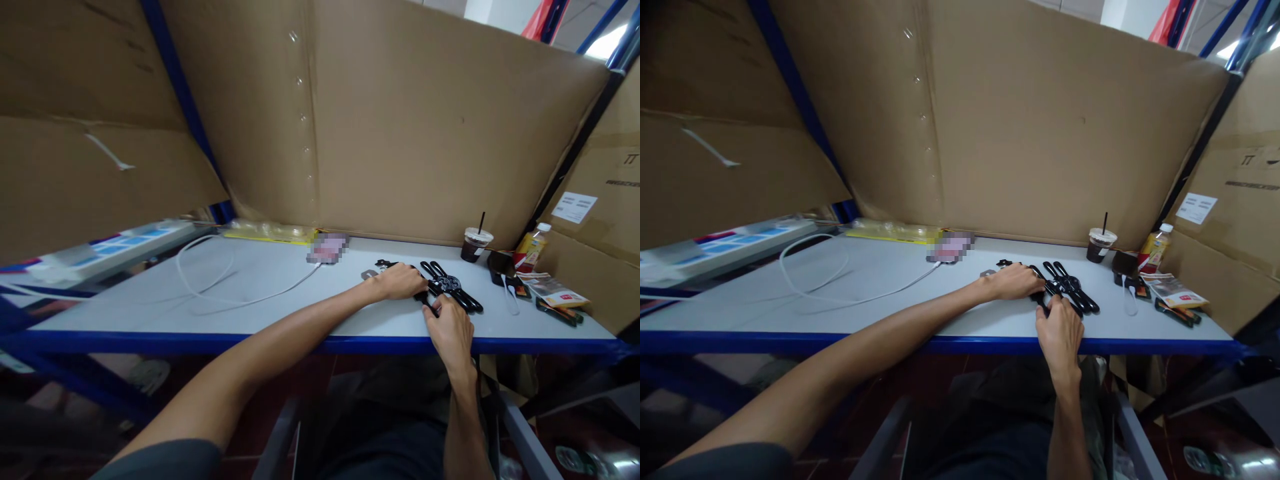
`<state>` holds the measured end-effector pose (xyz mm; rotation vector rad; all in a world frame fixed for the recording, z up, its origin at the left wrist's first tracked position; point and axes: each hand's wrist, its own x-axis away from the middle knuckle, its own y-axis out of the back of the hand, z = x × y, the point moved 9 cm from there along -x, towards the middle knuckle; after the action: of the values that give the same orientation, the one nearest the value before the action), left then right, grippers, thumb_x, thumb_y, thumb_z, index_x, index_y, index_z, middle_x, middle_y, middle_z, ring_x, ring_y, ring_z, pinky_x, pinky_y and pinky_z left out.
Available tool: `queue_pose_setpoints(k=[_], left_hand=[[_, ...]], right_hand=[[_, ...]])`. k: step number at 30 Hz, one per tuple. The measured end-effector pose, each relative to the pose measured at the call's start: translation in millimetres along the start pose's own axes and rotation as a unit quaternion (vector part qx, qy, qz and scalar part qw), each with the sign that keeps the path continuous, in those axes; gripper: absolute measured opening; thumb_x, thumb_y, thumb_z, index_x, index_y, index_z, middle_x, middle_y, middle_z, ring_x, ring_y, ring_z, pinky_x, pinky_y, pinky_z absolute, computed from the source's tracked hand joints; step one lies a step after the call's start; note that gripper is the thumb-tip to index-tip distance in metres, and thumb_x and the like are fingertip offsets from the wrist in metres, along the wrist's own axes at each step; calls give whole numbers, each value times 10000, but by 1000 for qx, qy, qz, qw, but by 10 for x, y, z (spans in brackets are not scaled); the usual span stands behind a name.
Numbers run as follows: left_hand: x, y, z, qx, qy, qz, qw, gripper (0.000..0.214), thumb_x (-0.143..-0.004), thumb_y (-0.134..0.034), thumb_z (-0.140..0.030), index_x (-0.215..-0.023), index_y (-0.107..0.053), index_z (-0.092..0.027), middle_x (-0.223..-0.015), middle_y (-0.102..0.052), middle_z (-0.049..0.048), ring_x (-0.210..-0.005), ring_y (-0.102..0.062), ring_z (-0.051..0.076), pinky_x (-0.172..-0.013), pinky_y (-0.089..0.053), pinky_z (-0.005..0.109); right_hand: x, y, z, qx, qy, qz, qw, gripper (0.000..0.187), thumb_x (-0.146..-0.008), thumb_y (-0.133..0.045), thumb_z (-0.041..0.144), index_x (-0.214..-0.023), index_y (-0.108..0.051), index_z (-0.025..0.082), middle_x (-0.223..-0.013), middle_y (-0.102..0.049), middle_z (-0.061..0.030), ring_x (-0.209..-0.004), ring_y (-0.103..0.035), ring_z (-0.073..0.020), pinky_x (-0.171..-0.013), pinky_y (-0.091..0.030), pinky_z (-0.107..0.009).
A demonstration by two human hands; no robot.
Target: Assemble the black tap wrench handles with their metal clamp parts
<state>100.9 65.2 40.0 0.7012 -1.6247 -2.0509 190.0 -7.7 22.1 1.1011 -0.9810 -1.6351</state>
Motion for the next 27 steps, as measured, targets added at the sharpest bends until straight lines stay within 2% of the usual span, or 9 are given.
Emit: queue_pose_setpoints(k=[5, 8, 10, 12, 17, 22, 27], left_hand=[[14, -44, 194, 81, 158, 3, 984, 344, -973, -452, -282, -857, -744, -143, -910, -751, 162, -834, -727, 271, -703, -494, 329], [17, -82, 282, 101, 192, 4, 976, 313, -949, -462, -284, -924, -739, -140, -937, -749, 177, -848, -725, 295, -694, -496, 346], [19, -66, 295, 97, 172, 1, 980, 278, -938, -475, -260, -999, -722, -146, -930, -748, 165, -840, -723, 284, -693, -487, 336], [28, -27, 250, 84, 122, 0, 989, 271, -941, -467, -237, -1043, -705, -159, -917, -747, 143, -825, -719, 265, -696, -477, 323], [79, 35, 70, 39, 22, 5, 999, 275, -966, -442, -228, -1028, -701, -156, -883, -740, 124, -745, -704, 240, -676, -471, 313], [47, 61, -24, 14, 2, -21, 1000, 271, -1003, -445, -248, -1145, -651, -145, -896, -737, 140, -753, -710, 247, -665, -470, 313], [1, 51, 87, 13, 49, -23, 998, 259, -978, -448, -179, -1143, -645, -150, -920, -741, 154, -803, -728, 287, -646, -458, 327]], right_hand=[[-29, -17, 147, 15, 32, 11, 999, 118, -958, -591, 336, -966, -652, 235, -969, -741, -39, -904, -684, -212, -699, -357, -297], [-36, -14, 173, 20, 43, 17, 999, 133, -967, -576, 346, -962, -647, 234, -975, -743, -42, -910, -686, -212, -689, -351, -296], [-41, -25, 156, 23, 38, 25, 999, 150, -969, -573, 367, -957, -643, 236, -958, -743, -36, -904, -692, -214, -675, -344, -300], [-46, -36, 143, 26, 34, 28, 999, 161, -970, -571, 383, -953, -639, 239, -937, -743, -29, -894, -697, -219, -664, -335, -307], [-46, -39, 153, 34, 45, 22, 998, 155, -975, -558, 363, -990, -647, 237, -951, -745, -36, -895, -698, -226, -668, -335, -312], [-30, -35, 203, 48, 73, 21, 996, 177, -993, -530, 336, -1054, -656, 228, -1012, -740, -53, -928, -690, -223, -697, -356, -300], [-24, -37, 219, 47, 72, 28, 996, 157, -994, -538, 341, -1023, -648, 233, -970, -737, -50, -901, -695, -217, -684, -352, -293]])
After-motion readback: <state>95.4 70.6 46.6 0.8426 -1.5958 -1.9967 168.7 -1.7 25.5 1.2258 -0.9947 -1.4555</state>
